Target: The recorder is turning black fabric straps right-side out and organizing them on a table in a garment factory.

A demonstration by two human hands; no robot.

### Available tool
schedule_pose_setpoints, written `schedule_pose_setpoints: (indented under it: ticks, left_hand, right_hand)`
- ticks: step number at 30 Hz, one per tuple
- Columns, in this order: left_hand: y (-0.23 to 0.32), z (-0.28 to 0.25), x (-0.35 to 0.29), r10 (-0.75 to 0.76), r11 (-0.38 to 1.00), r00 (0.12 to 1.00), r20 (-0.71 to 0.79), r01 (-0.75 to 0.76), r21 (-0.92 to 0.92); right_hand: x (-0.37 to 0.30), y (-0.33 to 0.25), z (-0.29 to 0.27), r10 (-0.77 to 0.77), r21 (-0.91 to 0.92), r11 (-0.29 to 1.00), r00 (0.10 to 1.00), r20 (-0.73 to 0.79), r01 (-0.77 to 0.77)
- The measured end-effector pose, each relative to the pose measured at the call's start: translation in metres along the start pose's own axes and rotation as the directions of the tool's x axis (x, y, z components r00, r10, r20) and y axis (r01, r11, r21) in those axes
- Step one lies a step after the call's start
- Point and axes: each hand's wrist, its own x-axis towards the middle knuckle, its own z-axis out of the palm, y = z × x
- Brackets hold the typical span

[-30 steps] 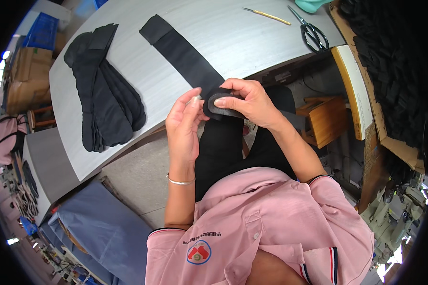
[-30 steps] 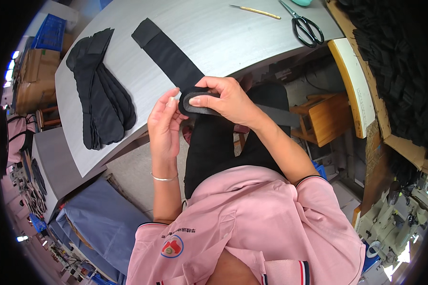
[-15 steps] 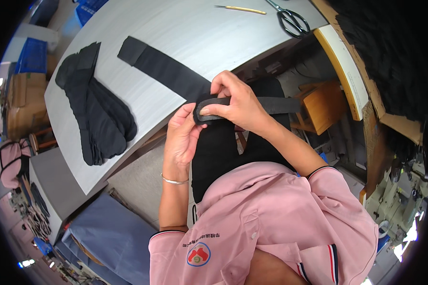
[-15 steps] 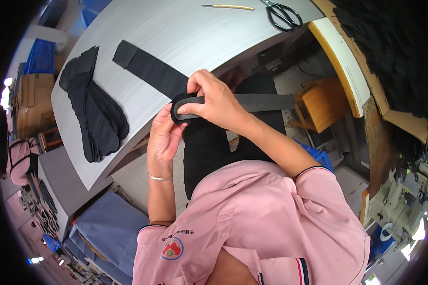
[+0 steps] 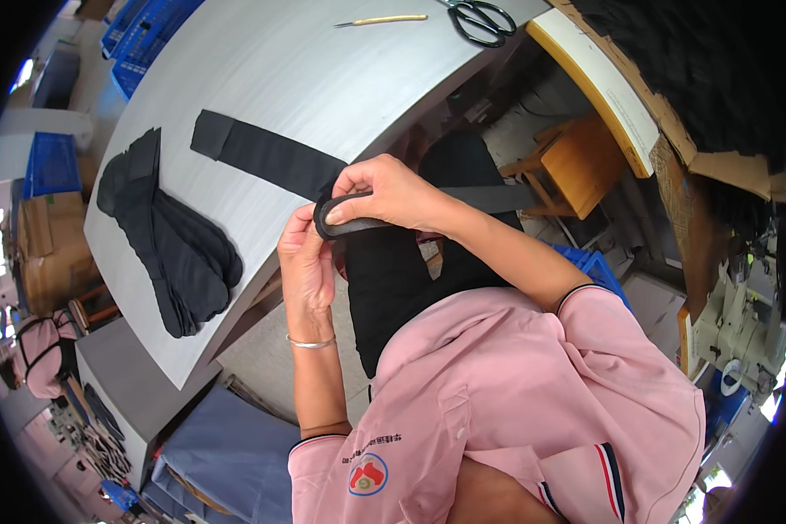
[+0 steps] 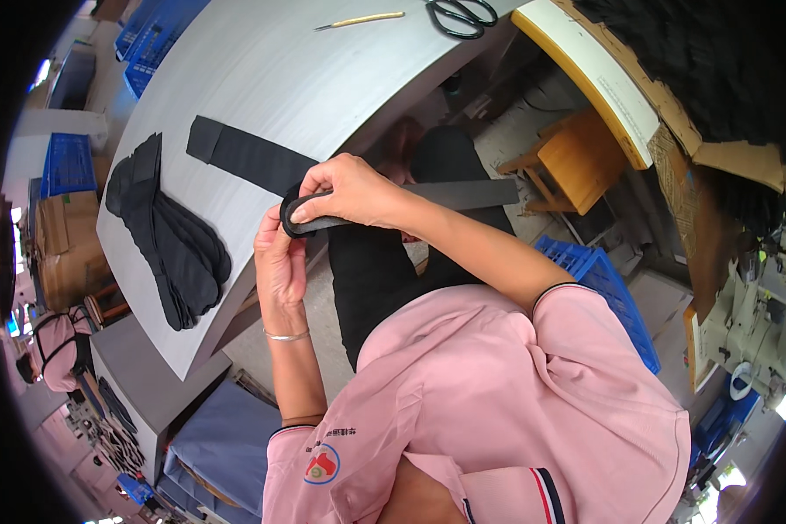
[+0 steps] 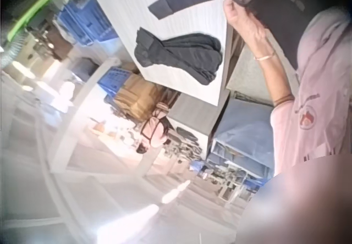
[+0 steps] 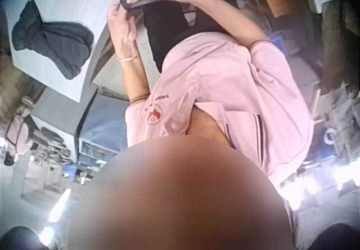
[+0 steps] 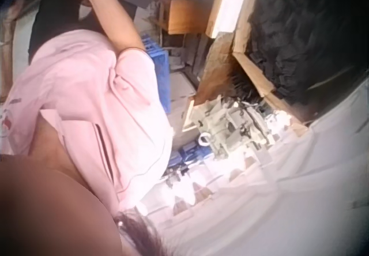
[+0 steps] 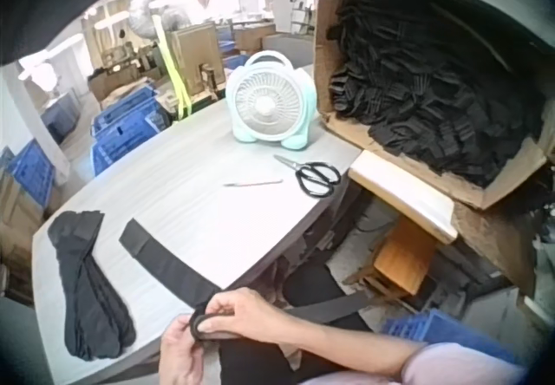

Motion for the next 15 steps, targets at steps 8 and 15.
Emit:
schedule_pose_setpoints:
  ticks: [8, 15]
  left_hand:
    - [0.0008, -0.0018, 0.0021, 0.026, 0.999, 1.000, -0.005, -0.026, 0.021]
    - [-0.0037, 0.0000, -0.0021, 0.105, 0.992, 0.994, 0.012, -0.105, 0.071]
  right_hand:
    - [0.0049, -0.0026, -0.0013, 0.042, 0.125, 0.991, 0.997, 0.071, -0.051]
    - [0.0035, 0.0047, 0.0021, 0.015, 0.203, 0.978, 0.993, 0.113, -0.038]
